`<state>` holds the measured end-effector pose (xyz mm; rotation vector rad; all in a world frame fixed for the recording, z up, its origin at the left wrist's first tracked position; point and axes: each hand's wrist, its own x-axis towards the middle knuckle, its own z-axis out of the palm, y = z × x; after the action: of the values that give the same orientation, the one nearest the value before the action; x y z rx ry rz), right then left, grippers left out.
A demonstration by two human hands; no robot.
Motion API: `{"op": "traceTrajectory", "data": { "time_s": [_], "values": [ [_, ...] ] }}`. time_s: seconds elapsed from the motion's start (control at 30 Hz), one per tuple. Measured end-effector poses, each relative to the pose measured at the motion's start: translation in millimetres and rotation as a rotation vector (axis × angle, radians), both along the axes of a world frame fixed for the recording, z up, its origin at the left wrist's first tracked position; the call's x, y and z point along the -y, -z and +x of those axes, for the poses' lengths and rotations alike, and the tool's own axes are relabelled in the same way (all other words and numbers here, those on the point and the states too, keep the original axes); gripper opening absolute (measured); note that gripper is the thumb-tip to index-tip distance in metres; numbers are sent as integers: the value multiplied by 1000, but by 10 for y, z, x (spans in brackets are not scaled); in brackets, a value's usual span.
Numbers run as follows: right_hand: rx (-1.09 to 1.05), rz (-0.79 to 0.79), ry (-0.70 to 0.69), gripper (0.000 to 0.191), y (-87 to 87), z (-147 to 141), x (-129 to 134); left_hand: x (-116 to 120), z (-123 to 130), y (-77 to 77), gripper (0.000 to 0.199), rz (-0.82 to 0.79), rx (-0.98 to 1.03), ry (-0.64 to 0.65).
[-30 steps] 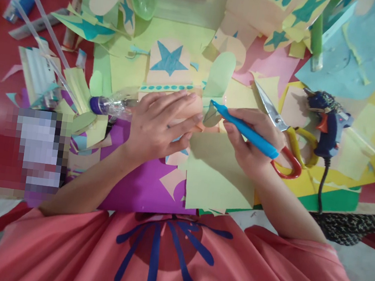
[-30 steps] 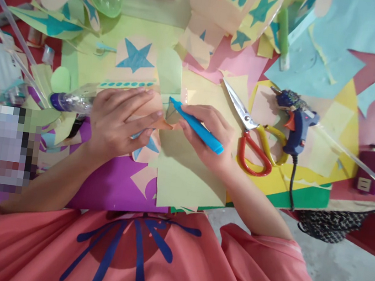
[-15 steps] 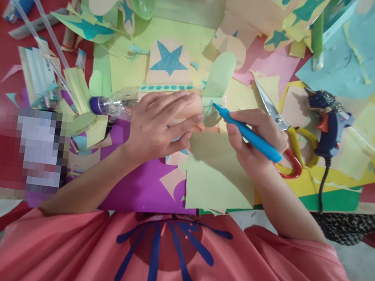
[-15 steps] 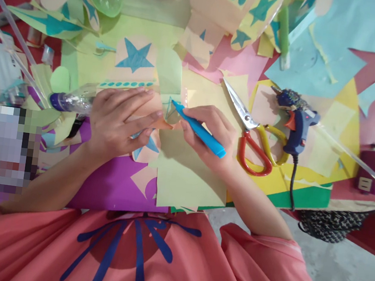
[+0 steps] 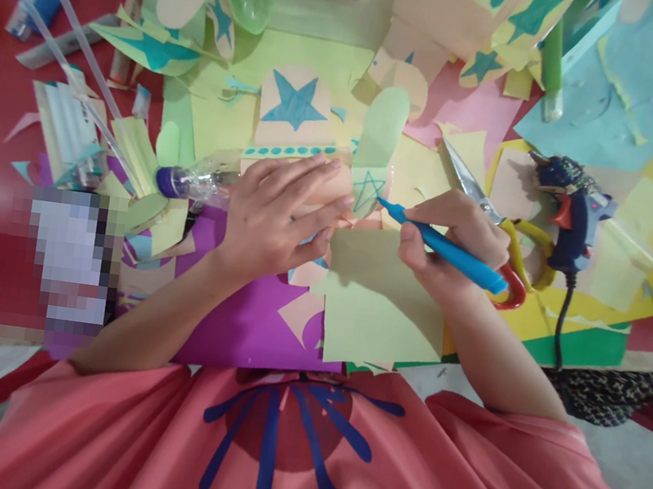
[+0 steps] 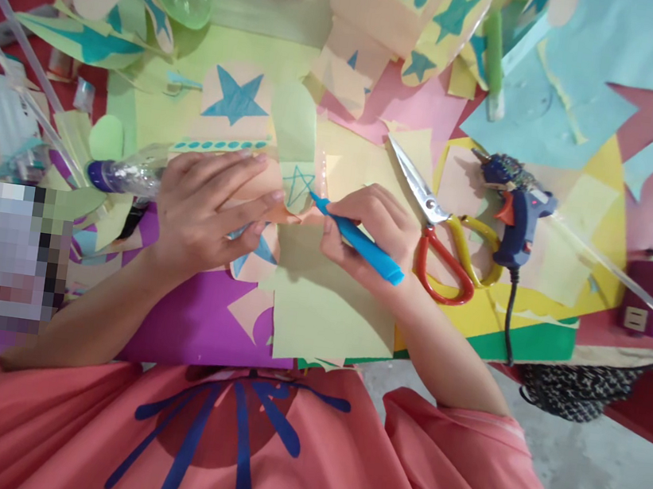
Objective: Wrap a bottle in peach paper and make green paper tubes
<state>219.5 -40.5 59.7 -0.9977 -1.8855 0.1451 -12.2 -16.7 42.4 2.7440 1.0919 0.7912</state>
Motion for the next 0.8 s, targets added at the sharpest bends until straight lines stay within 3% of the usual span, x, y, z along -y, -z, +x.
{"op": "traceTrajectory", "data": {
  "time_s": [0.3,0.5,0.8],
  "values": [
    [6,4,-36,14,-25,-12,-5,-10,-13,17,36,-28,45,29],
    [-84,-11,38,8,64,42,28,-29,-5,-1,32,218,30,35],
    [25,-116,-22,13,33,-78,47,-12,5,34,36,-2,-24,-11]
  ]
}}
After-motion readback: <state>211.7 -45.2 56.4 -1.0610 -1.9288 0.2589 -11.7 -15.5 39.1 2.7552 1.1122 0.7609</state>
